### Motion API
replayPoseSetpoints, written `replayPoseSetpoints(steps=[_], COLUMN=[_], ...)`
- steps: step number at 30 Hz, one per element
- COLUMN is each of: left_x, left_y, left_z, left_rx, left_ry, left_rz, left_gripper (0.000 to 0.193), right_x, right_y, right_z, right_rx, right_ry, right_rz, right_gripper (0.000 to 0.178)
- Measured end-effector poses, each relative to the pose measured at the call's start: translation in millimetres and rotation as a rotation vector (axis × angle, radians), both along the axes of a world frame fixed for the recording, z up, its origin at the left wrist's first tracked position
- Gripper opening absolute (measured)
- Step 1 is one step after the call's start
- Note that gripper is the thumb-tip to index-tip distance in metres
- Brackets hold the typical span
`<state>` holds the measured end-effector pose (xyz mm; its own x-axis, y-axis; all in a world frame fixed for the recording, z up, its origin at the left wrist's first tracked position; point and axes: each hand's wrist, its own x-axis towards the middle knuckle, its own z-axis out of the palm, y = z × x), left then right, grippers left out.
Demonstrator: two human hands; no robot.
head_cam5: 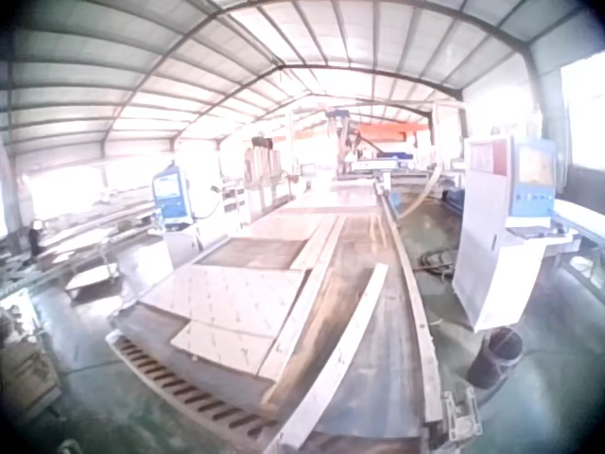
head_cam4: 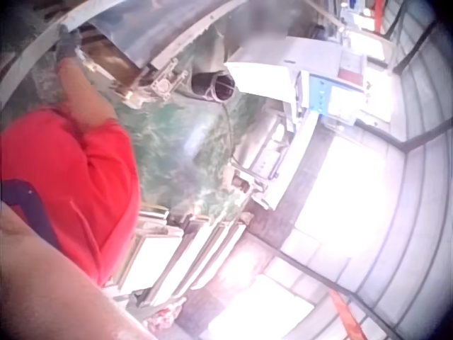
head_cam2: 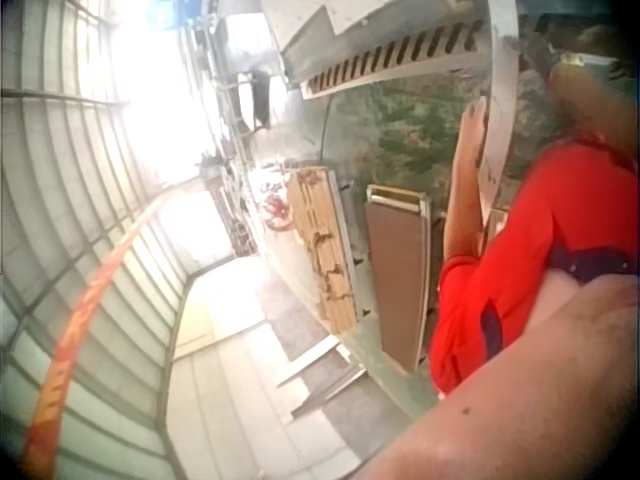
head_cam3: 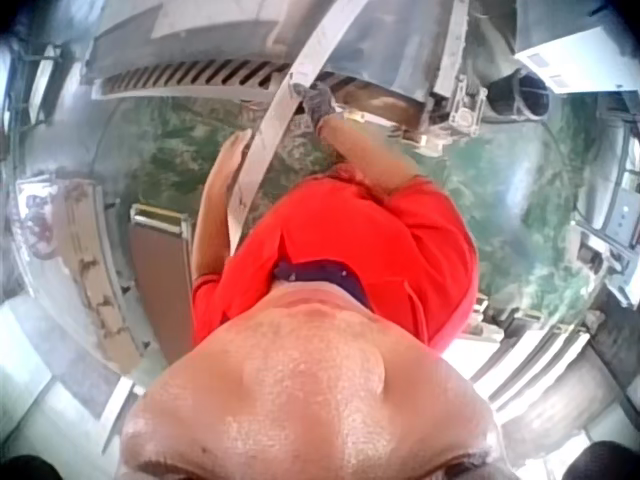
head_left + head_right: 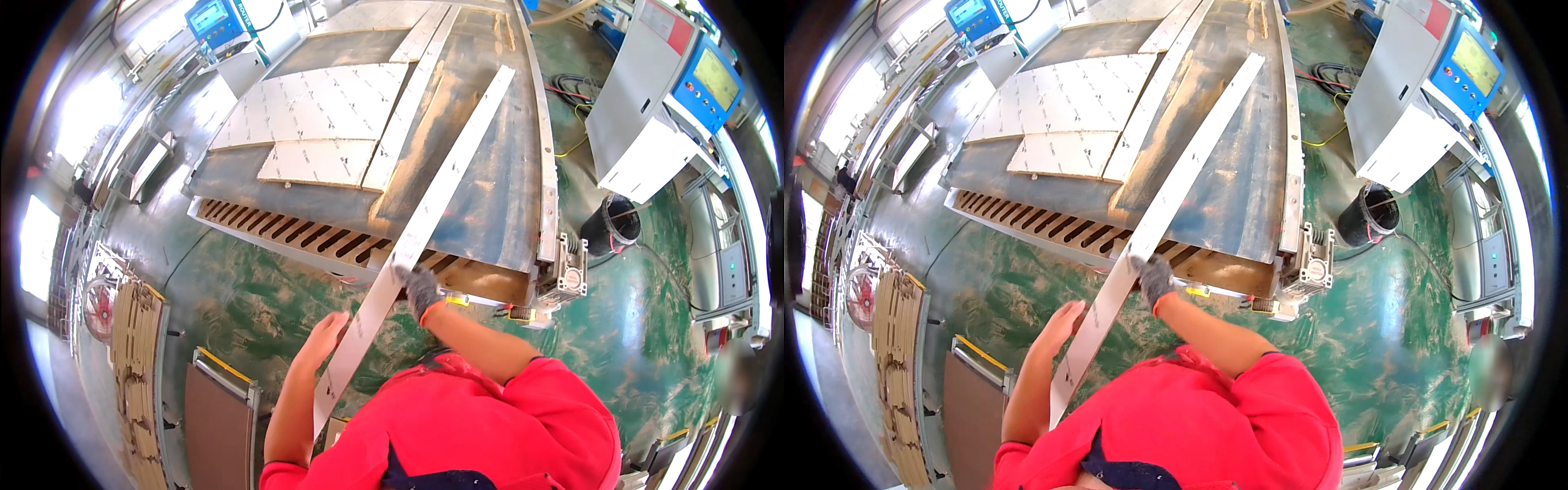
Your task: The person handles long white wood panels and a large white sheet in a workshop. They pick up, inspect, and place the panels on a workbench, then wipe the large sheet with a gloved hand and stack it with other panels.
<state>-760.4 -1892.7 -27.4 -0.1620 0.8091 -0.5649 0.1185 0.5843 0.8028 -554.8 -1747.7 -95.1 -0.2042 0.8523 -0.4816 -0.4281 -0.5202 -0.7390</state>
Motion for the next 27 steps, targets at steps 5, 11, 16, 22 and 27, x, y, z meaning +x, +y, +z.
replayPoseSetpoints(steps=[5,11,16,22,27], left_x=[-47.8,-39.2,3.0,65.9,122.6], left_y=[-85.0,-119.5,-49.5,89.7,179.5], left_z=[14.6,1.1,1.1,-43.4,-57.7], left_rx=[-0.232,-0.092,0.028,0.181,0.212], left_ry=[0.229,0.125,0.254,-0.008,-0.231], left_rz=[-0.283,-0.064,-0.172,0.022,0.1], left_gripper=[0.032,0.031,0.025,0.022,0.024], right_x=[28.7,3.8,1.5,33.5,46.7], right_y=[87.0,22.6,-68.4,-60.6,-90.0], right_z=[-6.0,3.1,1.2,10.7,15.3], right_rx=[0.001,-0.055,-0.176,-0.073,-0.138], right_ry=[-0.082,0.063,0.064,0.078,0.025], right_rz=[-0.091,-0.033,0.369,0.431,0.405], right_gripper=[0.026,0.031,0.037,0.034,0.038])
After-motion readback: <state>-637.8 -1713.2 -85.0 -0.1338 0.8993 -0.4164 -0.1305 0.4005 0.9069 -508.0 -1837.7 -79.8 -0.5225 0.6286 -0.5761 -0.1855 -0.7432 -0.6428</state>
